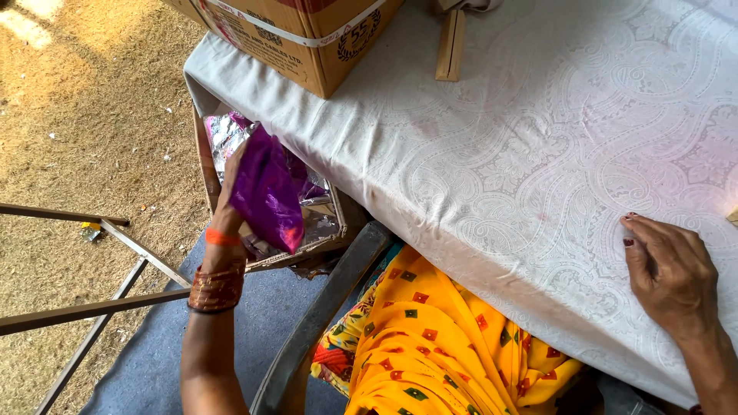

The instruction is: The person wipes rectangular wooden blocks with a cloth and then wraps them in silver foil.

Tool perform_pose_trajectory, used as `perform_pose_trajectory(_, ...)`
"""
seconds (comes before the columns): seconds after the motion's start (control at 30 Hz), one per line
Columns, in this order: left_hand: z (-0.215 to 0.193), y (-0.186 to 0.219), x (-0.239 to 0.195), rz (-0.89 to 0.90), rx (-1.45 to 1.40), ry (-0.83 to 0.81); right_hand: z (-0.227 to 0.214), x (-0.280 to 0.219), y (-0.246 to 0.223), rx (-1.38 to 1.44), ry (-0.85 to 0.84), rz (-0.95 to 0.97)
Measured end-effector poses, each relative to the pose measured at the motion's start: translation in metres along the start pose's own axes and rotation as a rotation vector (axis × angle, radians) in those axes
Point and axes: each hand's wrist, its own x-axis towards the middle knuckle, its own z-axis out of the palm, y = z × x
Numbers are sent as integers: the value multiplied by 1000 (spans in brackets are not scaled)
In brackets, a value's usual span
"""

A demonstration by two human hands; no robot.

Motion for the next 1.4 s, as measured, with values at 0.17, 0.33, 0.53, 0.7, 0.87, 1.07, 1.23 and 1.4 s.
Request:
perform_pose_trajectory(0.17, -11, 233, 22, 405, -25, -147, -46, 66, -68, 365, -117, 42)
perform_pose_trajectory(0.33, 51, 343, 80, 462, -18, -189, -54, 117, -158, 572, -214, -168)
perform_pose_trajectory(0.53, 150, 439, 140, 653, -132, -82, -38, 127, -190, 944, 74, -17)
perform_pose_trajectory(0.7, 262, 460, 178, 588, 333, 38, -47, 130, -153, 998, 409, 223)
perform_pose_trajectory(0.87, 337, 474, 203, 610, 418, 29, -31, 144, -93, 707, 384, 311)
perform_pose_trajectory(1.07, 390, 494, 219, 605, 668, 11, -10, 161, -50, 726, 467, 258)
perform_pose_trajectory(1.23, 371, 492, 225, 489, 713, -102, 15, 169, 4, 1015, 368, 571)
perform_pose_trajectory(1.4, 368, 423, 229, 444, 602, -60, 24, 179, 24, 1279, 430, 554)
